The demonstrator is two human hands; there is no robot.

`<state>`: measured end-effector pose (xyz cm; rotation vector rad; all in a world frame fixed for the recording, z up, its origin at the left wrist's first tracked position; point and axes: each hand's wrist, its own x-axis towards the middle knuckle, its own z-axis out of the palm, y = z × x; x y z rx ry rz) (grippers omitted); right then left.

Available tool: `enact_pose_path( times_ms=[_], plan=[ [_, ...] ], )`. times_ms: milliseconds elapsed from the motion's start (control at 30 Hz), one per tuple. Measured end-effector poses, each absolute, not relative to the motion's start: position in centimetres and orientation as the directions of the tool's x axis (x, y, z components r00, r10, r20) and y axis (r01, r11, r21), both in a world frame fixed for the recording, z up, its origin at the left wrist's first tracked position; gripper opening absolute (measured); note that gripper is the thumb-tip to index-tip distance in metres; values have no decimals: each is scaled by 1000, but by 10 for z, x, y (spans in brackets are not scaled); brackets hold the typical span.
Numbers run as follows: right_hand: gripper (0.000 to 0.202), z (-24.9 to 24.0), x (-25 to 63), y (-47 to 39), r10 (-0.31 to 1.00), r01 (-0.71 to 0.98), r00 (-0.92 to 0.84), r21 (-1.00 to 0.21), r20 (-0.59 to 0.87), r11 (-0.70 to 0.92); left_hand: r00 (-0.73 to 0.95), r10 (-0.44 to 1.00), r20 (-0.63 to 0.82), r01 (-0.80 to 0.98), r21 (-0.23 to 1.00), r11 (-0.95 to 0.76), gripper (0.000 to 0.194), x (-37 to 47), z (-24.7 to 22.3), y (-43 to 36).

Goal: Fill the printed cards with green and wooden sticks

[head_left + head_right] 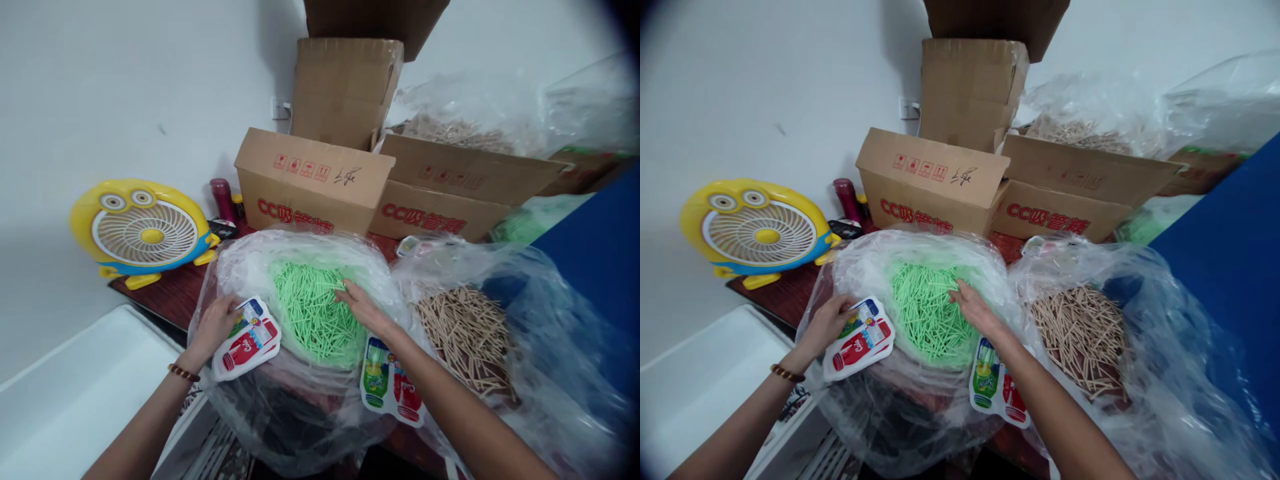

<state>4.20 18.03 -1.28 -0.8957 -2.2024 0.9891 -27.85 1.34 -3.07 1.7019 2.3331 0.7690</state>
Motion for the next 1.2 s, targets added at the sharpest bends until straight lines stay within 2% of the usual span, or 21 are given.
enact_pose_path(
  times_ms=[67, 133, 267, 367, 500, 600, 767, 900, 1067, 1200],
  plan=[
    [19, -11, 34, 168, 854, 113, -510, -976, 105, 187, -325, 928, 182, 855, 476, 206, 14, -277, -27, 11],
    [23, -13, 25, 153, 885, -83, -465, -995, -5, -49, -315, 928, 197, 862, 468, 194, 18, -275, -22, 8],
    [28, -28, 13, 131, 907, -193, -418, -970, -56, -149, -351, 925, 145, 861, 438, 258, 22, -271, -11, 3],
    [29, -41, 10, 125, 930, -233, -359, -958, -75, -168, -357, 929, 103, 843, 464, 272, 26, -271, -7, 3],
    [29, -52, 11, 125, 948, -200, -309, -970, -73, -140, -392, 920, -8, 778, 530, 336, 28, -275, -7, 8],
    [25, -54, 13, 124, 958, -140, -286, -987, -31, -74, -403, 915, -26, 784, 507, 360, 29, -276, -8, 11],
    [21, -49, 12, 118, 959, -65, -282, -998, 19, 0, -381, 923, 57, 861, 385, 331, 34, -276, -10, 11],
    [24, -48, 10, 112, 952, -22, -304, -999, 45, 40, -350, 924, 156, 898, 338, 283, 37, -277, -10, 9],
    [24, -48, 8, 113, 944, 31, -331, -999, 18, 30, -378, 904, 199, 914, 234, 331, 42, -274, -7, 5],
    [23, -39, 8, 119, 950, 6, -311, -1000, 17, 20, -345, 888, 304, 930, 238, 280, 37, -272, 1, 3]
  ],
)
